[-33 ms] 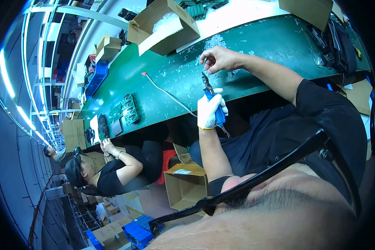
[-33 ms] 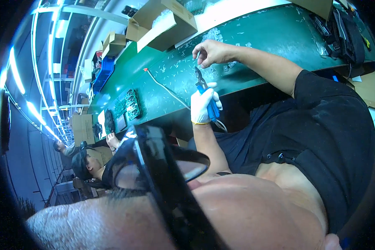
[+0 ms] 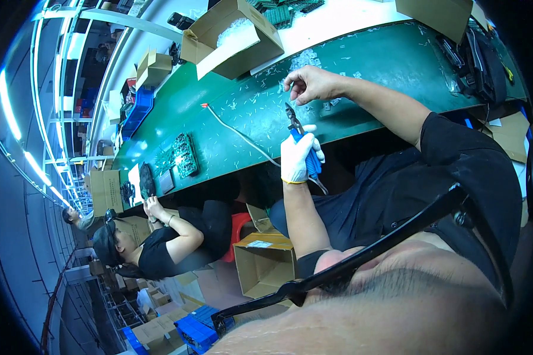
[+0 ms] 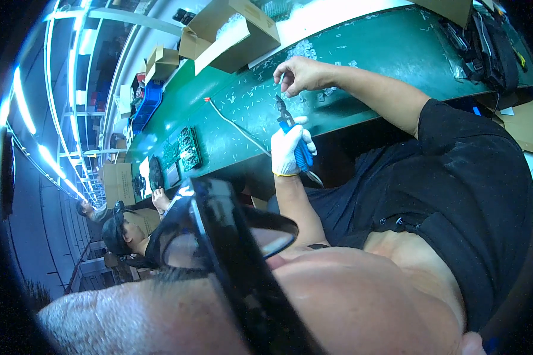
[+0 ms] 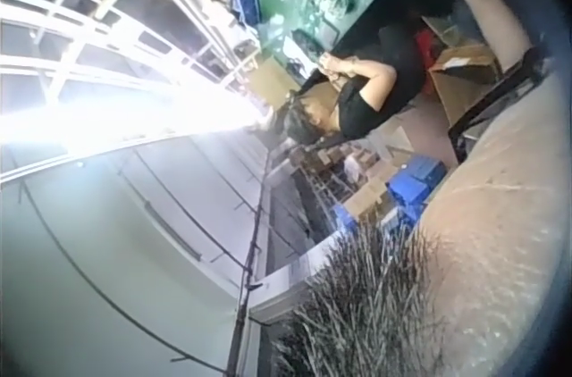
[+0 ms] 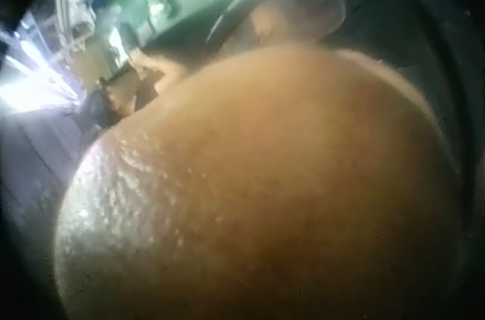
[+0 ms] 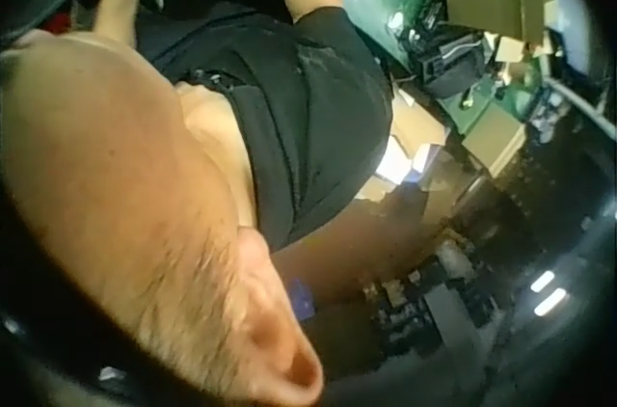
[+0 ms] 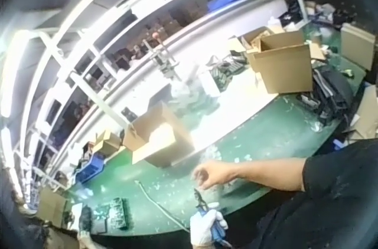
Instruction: Cutting and preparing small electronic components on a production line.
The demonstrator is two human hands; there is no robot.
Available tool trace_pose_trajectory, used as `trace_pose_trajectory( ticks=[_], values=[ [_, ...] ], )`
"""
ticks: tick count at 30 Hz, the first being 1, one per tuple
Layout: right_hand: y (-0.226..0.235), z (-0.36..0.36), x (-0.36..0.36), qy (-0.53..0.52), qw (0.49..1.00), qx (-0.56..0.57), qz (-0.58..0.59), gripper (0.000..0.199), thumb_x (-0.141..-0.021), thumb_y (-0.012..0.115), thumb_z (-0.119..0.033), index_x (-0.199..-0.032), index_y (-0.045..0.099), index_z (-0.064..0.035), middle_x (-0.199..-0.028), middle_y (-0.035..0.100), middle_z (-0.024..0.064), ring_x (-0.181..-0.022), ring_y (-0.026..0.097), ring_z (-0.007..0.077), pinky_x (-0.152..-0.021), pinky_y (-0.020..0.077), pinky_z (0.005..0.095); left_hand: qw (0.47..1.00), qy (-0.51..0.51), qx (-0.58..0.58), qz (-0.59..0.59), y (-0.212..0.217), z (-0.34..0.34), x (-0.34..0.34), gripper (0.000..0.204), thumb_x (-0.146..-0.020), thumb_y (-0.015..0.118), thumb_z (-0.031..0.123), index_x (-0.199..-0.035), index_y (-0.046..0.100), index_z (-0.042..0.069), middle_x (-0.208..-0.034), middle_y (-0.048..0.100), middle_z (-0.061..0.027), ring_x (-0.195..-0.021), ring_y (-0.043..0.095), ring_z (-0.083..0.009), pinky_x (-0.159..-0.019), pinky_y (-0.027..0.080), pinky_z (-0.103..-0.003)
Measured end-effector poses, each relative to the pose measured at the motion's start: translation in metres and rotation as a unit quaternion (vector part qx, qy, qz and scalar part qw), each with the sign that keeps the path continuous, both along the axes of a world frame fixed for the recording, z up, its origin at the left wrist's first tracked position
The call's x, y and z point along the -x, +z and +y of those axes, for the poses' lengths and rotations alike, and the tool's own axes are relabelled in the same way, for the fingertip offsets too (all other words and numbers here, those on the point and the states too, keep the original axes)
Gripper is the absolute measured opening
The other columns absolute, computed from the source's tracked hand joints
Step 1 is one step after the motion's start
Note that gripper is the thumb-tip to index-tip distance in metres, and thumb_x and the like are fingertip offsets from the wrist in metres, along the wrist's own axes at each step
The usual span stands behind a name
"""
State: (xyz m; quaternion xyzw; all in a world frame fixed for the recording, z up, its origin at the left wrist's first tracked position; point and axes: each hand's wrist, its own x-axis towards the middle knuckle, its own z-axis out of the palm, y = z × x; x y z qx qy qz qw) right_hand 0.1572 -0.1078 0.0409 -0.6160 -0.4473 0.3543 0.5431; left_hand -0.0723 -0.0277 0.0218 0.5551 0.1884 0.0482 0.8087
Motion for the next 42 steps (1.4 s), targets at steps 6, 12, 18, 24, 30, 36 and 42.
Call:
trace_pose_trajectory(
  ticks=[6, 12, 18, 24, 30, 36, 42],
  values=[
    [0.000, -0.002, -0.015, 0.041, 0.971, 0.090, -0.217, 0.041, -0.072, 0.078, -0.003, -0.112, 0.068, -0.0016, -0.098, 0.073, 0.0099, -0.088, 0.070, 0.0211, -0.081, 0.0564, 0.0348, 0.997, 0.045, 0.049, -0.029, -0.016, 0.009, 0.000, 0.041, -0.098, 0.063, 0.015, -0.131, 0.053, -0.006, -0.081, 0.067, -0.0115, -0.063, 0.068, -0.0222, -0.057, 0.058, -0.035],
    [0.002, -0.013, -0.036, -0.011, 0.959, 0.116, -0.260, 0.039, -0.073, 0.073, -0.005, -0.112, 0.071, -0.0036, -0.100, 0.074, 0.0136, -0.093, 0.071, 0.0264, -0.082, 0.0558, 0.0385, 0.995, 0.028, 0.086, -0.029, -0.024, 0.015, 0.003, 0.052, -0.098, 0.063, 0.023, -0.138, 0.046, -0.006, -0.090, 0.067, -0.0159, -0.072, 0.069, -0.0293, -0.066, 0.060, -0.044],
    [-0.028, -0.005, -0.072, -0.259, 0.881, 0.161, -0.362, 0.039, -0.075, 0.064, -0.003, -0.114, 0.072, -0.0052, -0.103, 0.073, 0.0175, -0.103, 0.070, 0.0334, -0.086, 0.0552, 0.0440, 0.995, 0.032, 0.086, -0.024, -0.024, 0.018, 0.005, 0.054, -0.097, 0.064, 0.024, -0.138, 0.046, -0.005, -0.091, 0.068, -0.0162, -0.074, 0.069, -0.0296, -0.067, 0.059, -0.045],
    [-0.031, -0.005, -0.067, -0.236, 0.888, 0.147, -0.366, 0.041, -0.076, 0.058, 0.001, -0.114, 0.071, -0.0052, -0.104, 0.073, 0.0184, -0.102, 0.069, 0.0356, -0.087, 0.0547, 0.0456, 0.996, 0.031, 0.082, -0.033, -0.024, 0.014, 0.003, 0.049, -0.098, 0.061, 0.021, -0.138, 0.047, -0.006, -0.089, 0.068, -0.0149, -0.072, 0.070, -0.0274, -0.066, 0.060, -0.042],
    [-0.035, -0.002, -0.070, -0.242, 0.894, 0.124, -0.356, 0.036, -0.075, 0.058, 0.001, -0.107, 0.073, -0.0034, -0.102, 0.073, 0.0196, -0.099, 0.070, 0.0366, -0.086, 0.0547, 0.0452, 0.996, 0.017, 0.076, -0.033, -0.028, 0.016, 0.004, 0.052, -0.098, 0.062, 0.024, -0.138, 0.046, -0.006, -0.091, 0.068, -0.0159, -0.073, 0.070, -0.0293, -0.067, 0.060, -0.044],
    [-0.035, 0.005, -0.064, -0.254, 0.919, 0.030, -0.299, 0.029, -0.075, 0.060, -0.001, -0.102, 0.072, -0.0012, -0.087, 0.069, 0.0140, -0.084, 0.069, 0.0287, -0.080, 0.0551, 0.0394, 0.996, 0.004, 0.076, -0.041, -0.031, 0.017, 0.005, 0.051, -0.099, 0.061, 0.023, -0.138, 0.047, -0.006, -0.092, 0.069, -0.0166, -0.074, 0.071, -0.0299, -0.066, 0.061, -0.045],
    [-0.017, 0.006, -0.028, -0.099, 0.995, -0.031, -0.003, 0.024, -0.078, 0.065, 0.002, -0.102, 0.066, -0.0023, -0.091, 0.061, 0.0030, -0.078, 0.058, 0.0104, -0.070, 0.0498, 0.0252, 0.995, 0.001, 0.095, -0.040, -0.023, 0.010, 0.002, 0.048, -0.096, 0.063, 0.015, -0.135, 0.049, -0.008, -0.089, 0.069, -0.0142, -0.071, 0.071, -0.0251, -0.064, 0.061, -0.039]
  ],
)
